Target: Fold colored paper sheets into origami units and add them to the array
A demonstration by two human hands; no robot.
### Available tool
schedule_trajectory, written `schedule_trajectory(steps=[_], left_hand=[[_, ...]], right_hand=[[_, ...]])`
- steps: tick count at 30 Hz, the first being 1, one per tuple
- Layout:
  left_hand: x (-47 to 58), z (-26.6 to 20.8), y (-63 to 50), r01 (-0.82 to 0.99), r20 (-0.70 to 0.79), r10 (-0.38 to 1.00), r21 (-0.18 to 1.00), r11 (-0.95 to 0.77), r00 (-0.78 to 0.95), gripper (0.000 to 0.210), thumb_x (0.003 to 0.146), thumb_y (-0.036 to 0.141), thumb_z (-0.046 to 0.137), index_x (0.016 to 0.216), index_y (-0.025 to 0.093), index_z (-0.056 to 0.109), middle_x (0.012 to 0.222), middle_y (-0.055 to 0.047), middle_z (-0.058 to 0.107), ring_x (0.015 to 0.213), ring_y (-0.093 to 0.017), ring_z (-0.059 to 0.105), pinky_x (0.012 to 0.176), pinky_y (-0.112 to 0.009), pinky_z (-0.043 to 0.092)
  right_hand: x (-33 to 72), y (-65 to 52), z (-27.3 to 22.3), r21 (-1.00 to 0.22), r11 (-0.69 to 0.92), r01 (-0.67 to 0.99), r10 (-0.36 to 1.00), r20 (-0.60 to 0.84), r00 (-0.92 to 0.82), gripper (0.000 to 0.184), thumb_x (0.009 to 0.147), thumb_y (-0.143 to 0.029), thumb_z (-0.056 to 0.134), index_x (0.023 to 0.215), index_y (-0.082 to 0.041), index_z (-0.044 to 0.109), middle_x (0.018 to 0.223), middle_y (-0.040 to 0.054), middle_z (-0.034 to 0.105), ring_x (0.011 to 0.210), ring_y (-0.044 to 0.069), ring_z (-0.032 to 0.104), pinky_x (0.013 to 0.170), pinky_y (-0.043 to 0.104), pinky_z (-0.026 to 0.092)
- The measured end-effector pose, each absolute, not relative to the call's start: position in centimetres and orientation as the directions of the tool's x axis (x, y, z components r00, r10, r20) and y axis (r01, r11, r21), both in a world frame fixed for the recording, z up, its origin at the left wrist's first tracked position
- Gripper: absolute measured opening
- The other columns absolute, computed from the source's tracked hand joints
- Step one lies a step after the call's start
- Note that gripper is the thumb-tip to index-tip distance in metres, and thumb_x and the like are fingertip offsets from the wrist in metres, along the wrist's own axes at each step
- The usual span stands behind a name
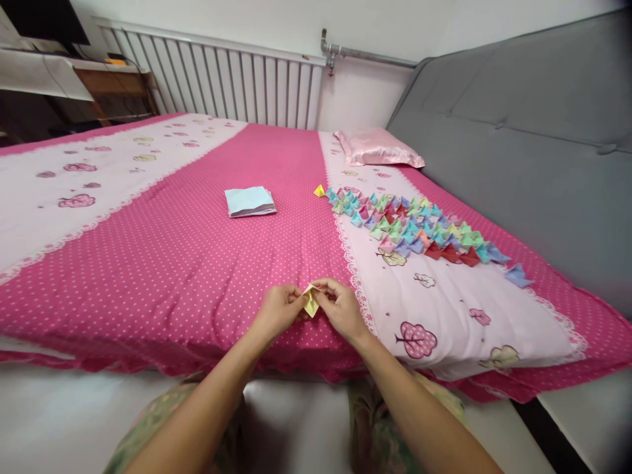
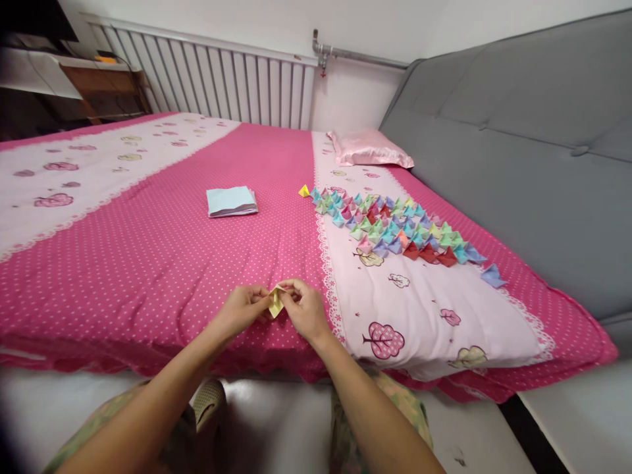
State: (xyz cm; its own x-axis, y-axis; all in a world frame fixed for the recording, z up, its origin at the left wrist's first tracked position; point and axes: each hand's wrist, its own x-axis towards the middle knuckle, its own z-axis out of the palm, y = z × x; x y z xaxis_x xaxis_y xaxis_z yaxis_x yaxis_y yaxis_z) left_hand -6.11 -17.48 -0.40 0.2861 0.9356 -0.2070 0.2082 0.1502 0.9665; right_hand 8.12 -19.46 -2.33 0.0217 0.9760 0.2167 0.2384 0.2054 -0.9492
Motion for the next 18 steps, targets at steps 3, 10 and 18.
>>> schedule_trajectory(steps=[3, 10, 18], left_hand=[[-6.05, -0.38, -17.52, 0.221, -0.232, 0.925, 0.960, 0.169, 0.301, 0.015, 0.067, 0.026, 0.057, 0.057, 0.014, 0.054, 0.049, -0.001, 0.059, 0.045, -0.011, 0.053, 0.047, -0.022, 0.041], [-6.19, -0.77, -17.45, 0.368, -0.200, 0.935, 0.926, 0.083, 0.292, 0.015, 0.065, 0.028, 0.056, 0.057, 0.015, 0.056, 0.050, -0.001, 0.059, 0.047, -0.012, 0.055, 0.046, -0.021, 0.039], [-6.08, -0.98, -17.53, 0.351, -0.184, 0.950, 0.932, 0.087, 0.252, 0.014, 0.063, 0.028, 0.059, 0.058, 0.015, 0.057, 0.050, -0.001, 0.060, 0.046, -0.012, 0.054, 0.045, -0.021, 0.038]], right_hand=[[8.13, -19.35, -2.45, -0.956, 0.187, 0.228, 0.981, 0.193, 0.004, 0.017, 0.079, -0.025, 0.053, 0.089, -0.017, 0.062, 0.079, 0.0040, 0.067, 0.068, 0.016, 0.063, 0.063, 0.027, 0.049], [7.99, -19.38, -2.61, -0.968, 0.159, 0.195, 0.987, 0.155, -0.038, 0.016, 0.076, -0.027, 0.056, 0.084, -0.016, 0.064, 0.074, 0.0039, 0.066, 0.063, 0.015, 0.061, 0.058, 0.025, 0.048], [7.76, -19.41, -2.52, -0.991, 0.097, 0.097, 0.995, 0.097, 0.003, 0.017, 0.072, -0.024, 0.058, 0.087, -0.016, 0.061, 0.071, 0.0033, 0.067, 0.061, 0.014, 0.063, 0.054, 0.024, 0.050]])
